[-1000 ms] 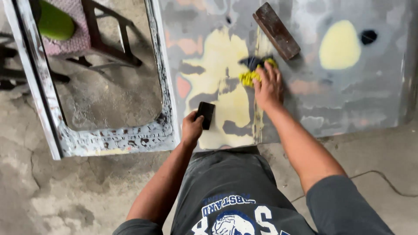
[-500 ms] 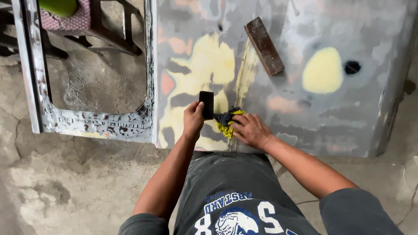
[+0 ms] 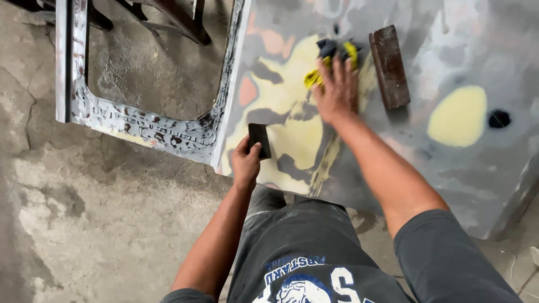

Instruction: The person sands the edge of a large metal frame using a sanding block and a yellow cloth. They dip the cloth into a green bucket of water and continue wiping and sanding the surface.

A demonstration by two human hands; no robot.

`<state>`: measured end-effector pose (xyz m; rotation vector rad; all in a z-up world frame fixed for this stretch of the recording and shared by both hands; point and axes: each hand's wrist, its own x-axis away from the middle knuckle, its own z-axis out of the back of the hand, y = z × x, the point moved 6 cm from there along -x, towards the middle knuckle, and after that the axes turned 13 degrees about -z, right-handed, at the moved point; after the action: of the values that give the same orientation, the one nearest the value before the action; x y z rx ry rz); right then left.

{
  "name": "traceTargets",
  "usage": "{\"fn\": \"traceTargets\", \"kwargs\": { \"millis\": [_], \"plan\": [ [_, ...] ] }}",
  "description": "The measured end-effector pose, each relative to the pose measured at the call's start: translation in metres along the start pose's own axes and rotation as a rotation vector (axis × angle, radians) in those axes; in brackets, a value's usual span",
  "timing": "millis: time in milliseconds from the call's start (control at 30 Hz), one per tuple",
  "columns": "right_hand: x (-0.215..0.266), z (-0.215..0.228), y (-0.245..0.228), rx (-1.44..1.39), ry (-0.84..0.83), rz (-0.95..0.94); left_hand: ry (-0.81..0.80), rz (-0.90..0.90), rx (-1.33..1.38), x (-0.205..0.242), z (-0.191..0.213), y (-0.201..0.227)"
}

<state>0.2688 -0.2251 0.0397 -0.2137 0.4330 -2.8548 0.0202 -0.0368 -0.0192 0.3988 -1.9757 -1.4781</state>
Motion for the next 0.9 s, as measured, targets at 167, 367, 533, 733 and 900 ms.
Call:
{"fn": "traceTargets", "kwargs": {
  "millis": [167,367,533,733,900],
  "plan": [
    [0.099,-0.05,-0.075,0.124,-0.192,0.359,0.121,-0.108,-0.02,-0.033,0.036,0.02],
    [0.093,-0.034,-0.112,0.024,-0.265,0.704,0.133,-0.314,-0.296,-0.07,0.066,0.056],
    [-0.024,-0.031,-0.062,0.025,0.038,0.469,0.054,-0.465,-0.606,-0.088,0.059,0.083],
    [-0.094,-0.006,-0.036,0.086,0.226,0.131,-0.088,-0.581,-0.83,-0.114,0.028,0.079],
    [-0.097,0.004,-0.049,0.065,0.171,0.109,-0.159,-0.658,-0.912,-0.146,-0.001,0.07]
  ]
}}
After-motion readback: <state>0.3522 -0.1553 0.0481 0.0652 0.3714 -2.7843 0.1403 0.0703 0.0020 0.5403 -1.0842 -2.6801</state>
